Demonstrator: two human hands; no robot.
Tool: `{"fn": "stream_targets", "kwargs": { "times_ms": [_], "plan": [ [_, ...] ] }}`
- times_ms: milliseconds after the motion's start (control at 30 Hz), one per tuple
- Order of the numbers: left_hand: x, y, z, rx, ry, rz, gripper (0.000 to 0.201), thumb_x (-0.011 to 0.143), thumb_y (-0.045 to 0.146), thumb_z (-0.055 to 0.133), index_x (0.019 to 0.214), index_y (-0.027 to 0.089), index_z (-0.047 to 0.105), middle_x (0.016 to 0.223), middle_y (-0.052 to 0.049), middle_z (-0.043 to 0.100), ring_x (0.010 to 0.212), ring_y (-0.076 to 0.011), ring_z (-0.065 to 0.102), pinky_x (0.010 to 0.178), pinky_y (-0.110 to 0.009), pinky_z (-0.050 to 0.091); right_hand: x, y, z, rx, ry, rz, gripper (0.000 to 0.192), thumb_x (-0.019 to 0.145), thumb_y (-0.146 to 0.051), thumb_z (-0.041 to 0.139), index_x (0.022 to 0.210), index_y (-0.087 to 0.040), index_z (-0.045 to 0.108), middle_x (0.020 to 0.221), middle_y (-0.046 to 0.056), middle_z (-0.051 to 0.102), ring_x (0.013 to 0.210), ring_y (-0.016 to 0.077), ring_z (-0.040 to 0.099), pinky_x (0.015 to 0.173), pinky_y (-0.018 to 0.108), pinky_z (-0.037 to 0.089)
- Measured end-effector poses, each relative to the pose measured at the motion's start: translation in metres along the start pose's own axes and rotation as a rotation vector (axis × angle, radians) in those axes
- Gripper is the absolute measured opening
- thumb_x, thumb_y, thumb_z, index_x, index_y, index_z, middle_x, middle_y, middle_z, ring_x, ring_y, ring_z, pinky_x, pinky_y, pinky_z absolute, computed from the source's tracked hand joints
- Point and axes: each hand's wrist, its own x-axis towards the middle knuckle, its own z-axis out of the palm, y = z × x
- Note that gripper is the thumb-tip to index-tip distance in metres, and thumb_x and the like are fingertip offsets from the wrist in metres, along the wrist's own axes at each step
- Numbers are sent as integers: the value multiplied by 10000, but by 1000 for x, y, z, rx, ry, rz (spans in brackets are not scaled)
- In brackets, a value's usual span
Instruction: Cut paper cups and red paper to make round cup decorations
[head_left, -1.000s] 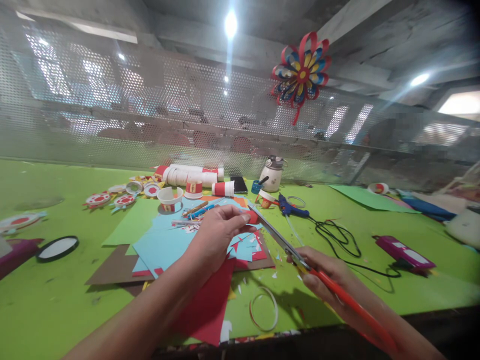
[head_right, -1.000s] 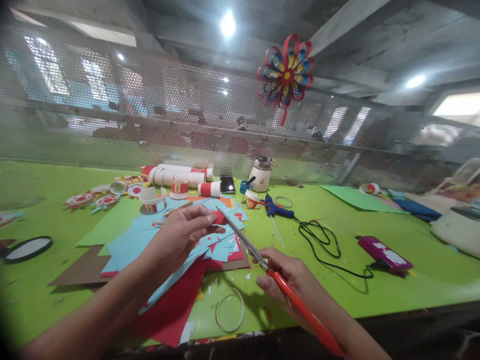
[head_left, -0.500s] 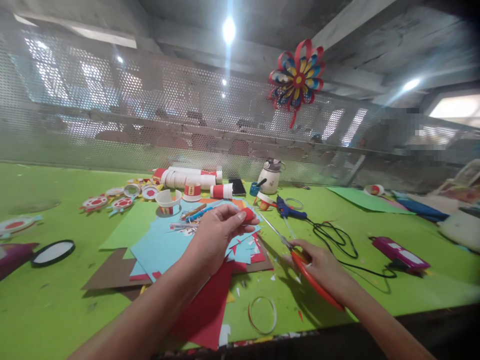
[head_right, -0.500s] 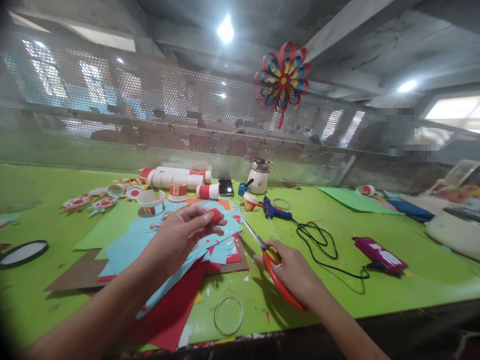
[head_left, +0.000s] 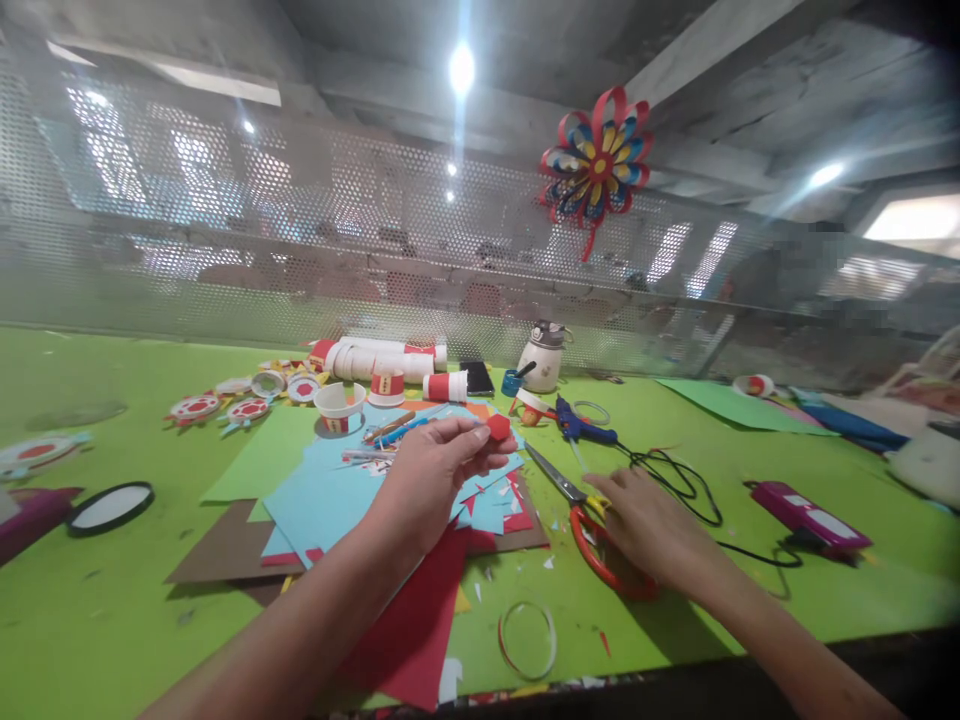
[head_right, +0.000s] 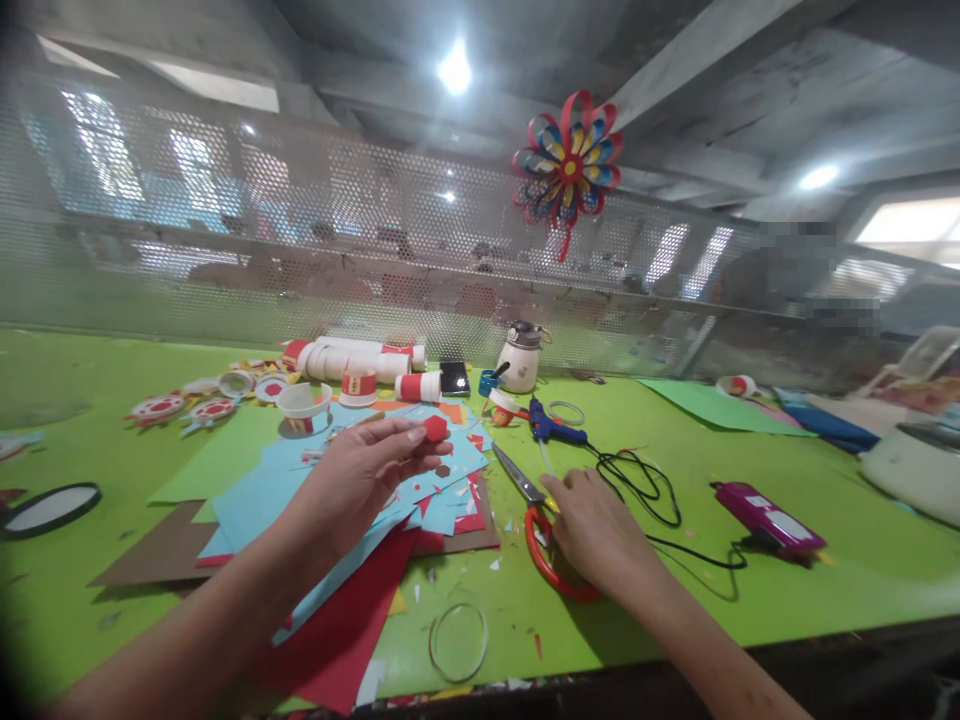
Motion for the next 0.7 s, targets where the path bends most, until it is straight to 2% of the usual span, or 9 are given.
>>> {"fn": "stream_targets", "kwargs": {
  "times_ms": [67,133,233,300,400,533,700],
  "plan": [
    [0,0,0,-30,16,-27,84,692,168,699,673,97,659,707,-73,675,742,-198,674,751,-337,518,3,-6,-18,141,74,-55,394,758,-85,490,1115,-160,640,1024,135,635,940,280,566,804,409,434],
    [1,1,0,-60,31,-57,81,676,149,708,650,93,656,701,-74,673,751,-200,676,755,-328,519,11,-16,-36,396,145,-76,355,779,-110,483,1102,-149,627,1099,119,621,955,236,572,836,389,443],
    [2,0,0,-81,33,-93,73,661,125,715,636,85,659,707,-83,677,754,-200,678,752,-312,520,28,-36,-54,760,282,-43,225,837,-266,514,981,-161,651,966,79,653,849,193,589,753,344,466],
    [4,-2,-1,-78,18,-114,65,666,119,712,643,82,664,715,-92,681,741,-193,678,743,-301,522,41,-50,-56,972,226,-48,236,841,-341,527,888,-153,662,805,51,648,738,170,569,676,322,453],
    [6,-5,-4,-64,15,-131,54,682,106,699,652,80,662,704,-95,680,728,-186,675,723,-288,523,56,-67,-51,1265,106,-41,277,814,-405,563,797,-141,647,694,23,596,647,140,525,581,283,412],
    [8,-9,-5,-26,16,-150,51,707,97,679,666,71,663,717,-109,686,699,-160,663,688,-258,517,61,-82,-43,1435,30,-45,224,770,-362,631,717,-145,630,661,-8,575,592,103,474,577,265,371],
    [6,-8,-3,30,29,-167,49,715,104,661,687,64,667,706,-112,691,622,-138,650,658,-249,514,63,-81,-31,1625,-38,-34,157,723,-291,693,721,-145,634,638,-24,567,560,89,462,571,259,355]
  ]
}}
